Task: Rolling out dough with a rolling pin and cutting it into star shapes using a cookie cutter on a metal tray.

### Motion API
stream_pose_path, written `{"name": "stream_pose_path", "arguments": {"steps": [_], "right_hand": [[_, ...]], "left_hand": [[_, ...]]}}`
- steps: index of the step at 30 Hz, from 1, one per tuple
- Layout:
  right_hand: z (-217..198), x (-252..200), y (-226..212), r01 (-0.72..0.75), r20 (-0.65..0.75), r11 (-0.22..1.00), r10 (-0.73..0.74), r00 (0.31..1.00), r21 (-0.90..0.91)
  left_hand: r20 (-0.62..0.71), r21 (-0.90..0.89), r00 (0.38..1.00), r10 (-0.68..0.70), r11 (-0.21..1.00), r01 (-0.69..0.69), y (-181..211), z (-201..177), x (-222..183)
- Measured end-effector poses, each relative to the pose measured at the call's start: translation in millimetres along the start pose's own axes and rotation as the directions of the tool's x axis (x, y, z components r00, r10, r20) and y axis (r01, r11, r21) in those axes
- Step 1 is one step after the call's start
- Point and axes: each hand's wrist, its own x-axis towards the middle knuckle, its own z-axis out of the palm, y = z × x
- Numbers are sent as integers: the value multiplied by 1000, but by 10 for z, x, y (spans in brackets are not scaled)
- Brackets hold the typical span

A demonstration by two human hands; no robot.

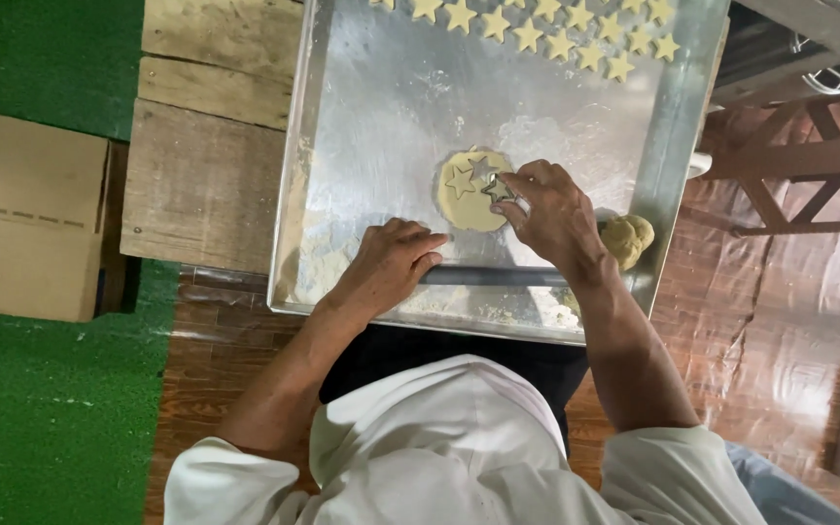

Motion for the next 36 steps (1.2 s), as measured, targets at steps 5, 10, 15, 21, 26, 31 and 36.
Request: {"name": "stream_pose_path", "arguments": {"steps": [5,10,15,21,26,31,36], "right_hand": [[89,48,81,9,16,995,-10,1000,98],[196,113,181,7,42,990,-13,999,142],[80,157,88,-53,6,973,53,999,223],[-80,84,66,32,-254,954,47,966,299],[83,-188,57,56,-256,941,34,966,334],[327,-412,-49,-64,-175,895,156,972,442],[368,-383,-150,-69,-239,906,183,954,418]], "left_hand": [[14,-9,1000,1,1000,-1,19,-32,-16],[21,-12,1000,-2,1000,2,46,-71,-21],[19,-24,1000,-11,1000,11,25,-41,-21],[10,-13,1000,0,1000,0,30,-56,-22],[-19,50,999,28,998,-27,-3,23,3],[-100,72,995,18,997,-11,105,-17,84],[-135,179,989,52,983,-27,290,-10,299]]}}
